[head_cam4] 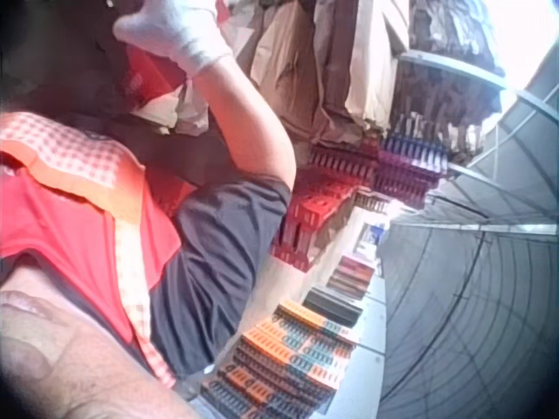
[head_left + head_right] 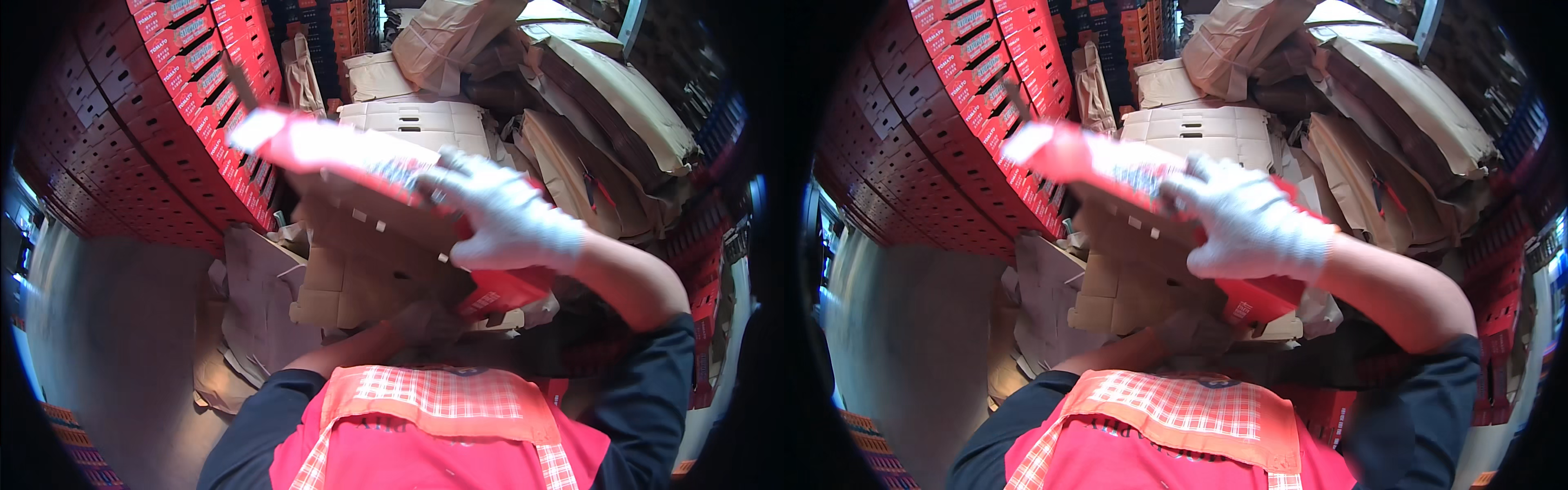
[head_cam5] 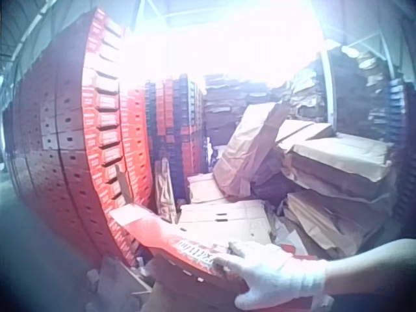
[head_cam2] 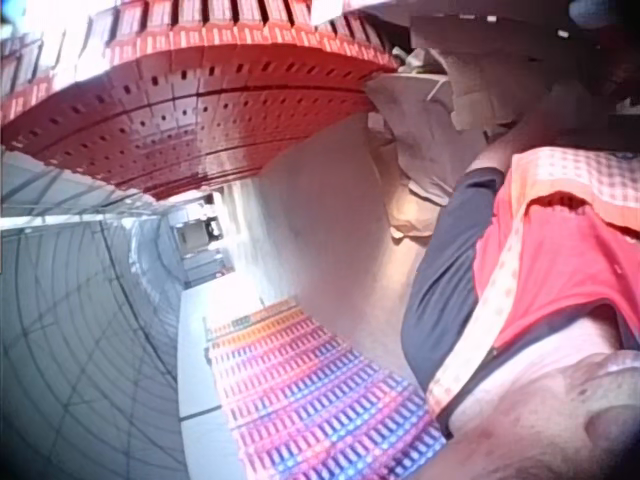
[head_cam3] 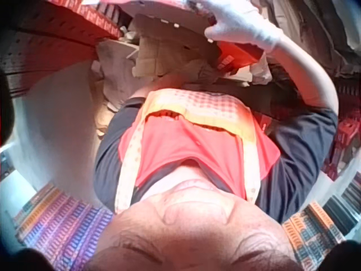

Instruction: The person assembles flat-packed cardboard boxes by folding and interlocking the flaps. They repeatedly pick up flat sheets, fold the sides, and lock the tabs to form open boxes, then stack the finished boxes on the floor.

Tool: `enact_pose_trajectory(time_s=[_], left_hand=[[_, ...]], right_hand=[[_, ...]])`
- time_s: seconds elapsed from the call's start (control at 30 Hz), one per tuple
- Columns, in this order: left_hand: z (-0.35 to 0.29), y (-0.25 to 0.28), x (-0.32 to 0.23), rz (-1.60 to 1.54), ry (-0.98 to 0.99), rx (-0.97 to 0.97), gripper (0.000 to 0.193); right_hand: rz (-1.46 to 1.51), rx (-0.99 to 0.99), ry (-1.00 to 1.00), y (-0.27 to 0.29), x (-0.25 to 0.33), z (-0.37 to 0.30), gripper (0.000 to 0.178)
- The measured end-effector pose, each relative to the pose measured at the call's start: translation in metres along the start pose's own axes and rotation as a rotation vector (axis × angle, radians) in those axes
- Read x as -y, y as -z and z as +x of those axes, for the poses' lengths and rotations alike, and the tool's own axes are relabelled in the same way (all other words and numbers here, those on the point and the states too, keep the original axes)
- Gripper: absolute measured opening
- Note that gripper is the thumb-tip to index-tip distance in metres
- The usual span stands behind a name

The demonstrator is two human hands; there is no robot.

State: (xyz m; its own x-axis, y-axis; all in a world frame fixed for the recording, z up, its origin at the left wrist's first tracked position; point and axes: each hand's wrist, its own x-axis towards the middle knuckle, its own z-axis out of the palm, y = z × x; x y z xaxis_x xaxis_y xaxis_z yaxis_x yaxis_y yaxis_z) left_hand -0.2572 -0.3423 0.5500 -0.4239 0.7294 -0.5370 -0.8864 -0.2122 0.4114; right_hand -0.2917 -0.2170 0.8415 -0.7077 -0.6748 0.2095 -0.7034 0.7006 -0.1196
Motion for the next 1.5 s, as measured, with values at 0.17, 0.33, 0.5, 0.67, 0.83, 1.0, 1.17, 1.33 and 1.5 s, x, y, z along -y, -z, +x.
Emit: enact_pose_trajectory(time_s=[0.17,0.33,0.5,0.67,0.83,1.0,1.17,1.33,1.5], left_hand=[[-0.119,-0.068,-0.037,1.651,-1.668,-0.383,0.064],[-0.127,-0.147,-0.160,2.076,-1.168,-0.686,0.096],[-0.108,-0.155,-0.198,2.247,-0.879,-0.503,0.089],[-0.108,-0.143,-0.177,2.117,-1.208,-0.412,0.087],[-0.104,-0.137,-0.167,2.098,-1.314,-0.415,0.090],[-0.107,-0.133,-0.150,2.102,-1.412,-0.549,0.103],[-0.109,-0.113,-0.165,1.239,-1.719,-0.119,0.087],[-0.140,-0.052,-0.151,1.416,-1.695,-0.160,0.048],[-0.195,0.001,-0.069,1.570,-1.604,-0.432,0.053]], right_hand=[[0.055,-0.482,-0.192,-0.038,-0.041,0.021,0.038],[0.117,-0.303,-0.343,-0.030,-0.053,0.014,0.038],[-0.113,-0.479,-0.415,-0.008,-0.070,-0.012,0.029],[-0.025,-0.152,-0.326,0.008,-0.092,-0.030,0.026],[-0.488,-0.146,-0.026,-0.004,-0.080,-0.008,0.026],[0.020,-0.010,-0.343,-0.032,-0.087,0.024,0.025],[0.352,-0.198,-0.276,-0.033,-0.055,0.017,0.045],[0.162,-0.188,-0.102,-0.035,-0.024,0.013,0.060],[0.765,-0.351,-0.345,-0.044,-0.136,-0.017,0.057]])
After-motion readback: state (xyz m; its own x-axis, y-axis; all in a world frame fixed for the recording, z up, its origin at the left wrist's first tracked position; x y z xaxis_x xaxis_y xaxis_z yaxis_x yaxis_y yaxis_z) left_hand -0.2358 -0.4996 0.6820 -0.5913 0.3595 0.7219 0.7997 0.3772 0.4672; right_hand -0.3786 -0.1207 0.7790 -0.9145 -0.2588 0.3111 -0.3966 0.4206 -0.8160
